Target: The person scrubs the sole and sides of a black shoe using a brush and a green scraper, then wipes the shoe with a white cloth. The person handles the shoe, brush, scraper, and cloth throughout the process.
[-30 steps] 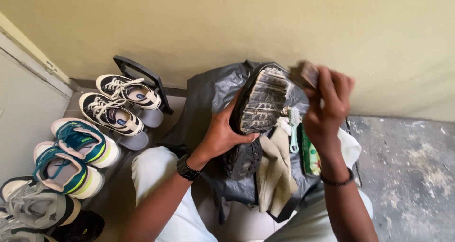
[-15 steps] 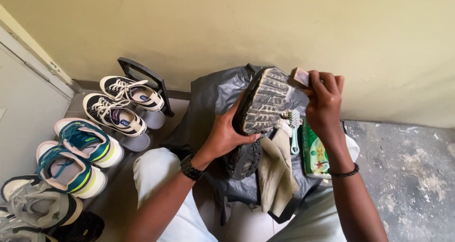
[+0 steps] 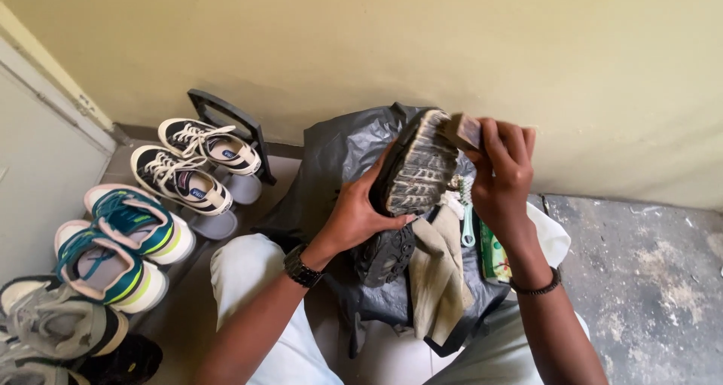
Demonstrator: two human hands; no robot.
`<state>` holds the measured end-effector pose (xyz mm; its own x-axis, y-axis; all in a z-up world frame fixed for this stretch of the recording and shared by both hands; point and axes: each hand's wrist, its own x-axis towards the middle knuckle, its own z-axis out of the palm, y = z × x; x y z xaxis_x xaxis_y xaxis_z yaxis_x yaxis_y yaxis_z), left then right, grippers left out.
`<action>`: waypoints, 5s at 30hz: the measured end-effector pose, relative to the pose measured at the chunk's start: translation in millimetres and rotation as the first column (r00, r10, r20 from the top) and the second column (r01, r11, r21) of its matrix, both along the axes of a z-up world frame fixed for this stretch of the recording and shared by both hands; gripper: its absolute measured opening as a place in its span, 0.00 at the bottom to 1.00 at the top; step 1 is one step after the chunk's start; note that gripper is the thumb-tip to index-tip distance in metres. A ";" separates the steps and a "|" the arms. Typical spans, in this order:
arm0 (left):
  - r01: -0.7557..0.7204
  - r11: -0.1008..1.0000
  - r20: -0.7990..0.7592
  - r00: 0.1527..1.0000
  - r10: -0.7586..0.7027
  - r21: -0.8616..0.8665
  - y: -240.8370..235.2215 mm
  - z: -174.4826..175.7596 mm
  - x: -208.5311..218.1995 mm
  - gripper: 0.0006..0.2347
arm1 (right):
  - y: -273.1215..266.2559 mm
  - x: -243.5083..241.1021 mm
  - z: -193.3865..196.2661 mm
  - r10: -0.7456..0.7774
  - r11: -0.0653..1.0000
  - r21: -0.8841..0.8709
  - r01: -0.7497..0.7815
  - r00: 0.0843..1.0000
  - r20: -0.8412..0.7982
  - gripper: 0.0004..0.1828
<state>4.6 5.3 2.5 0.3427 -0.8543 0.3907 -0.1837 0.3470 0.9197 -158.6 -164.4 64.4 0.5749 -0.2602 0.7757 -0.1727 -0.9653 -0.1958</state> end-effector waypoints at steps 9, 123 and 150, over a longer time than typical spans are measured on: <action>0.014 1.000 -0.128 0.992 -0.014 0.001 -12.0 -23.5 -1.2 0.49 | -4.4 -24.3 -12.8 -0.127 0.990 -0.055 0.127 0.992 0.000 0.24; -0.104 0.990 -0.095 0.989 0.113 0.090 -19.4 -6.5 -13.5 0.48 | 32.3 16.1 -44.0 0.157 0.668 0.536 -0.516 0.802 0.576 0.06; -0.049 0.976 -0.144 0.986 0.081 0.211 -22.5 -12.2 -18.1 0.45 | 32.7 15.2 -61.8 0.144 0.699 0.514 -0.497 0.802 0.580 0.06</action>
<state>-13.5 -17.2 -9.7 0.4418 -0.8848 0.1479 -0.0533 0.1387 0.9889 -143.4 -131.7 2.6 0.3339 -0.6426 0.6896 0.4064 -0.5620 -0.7204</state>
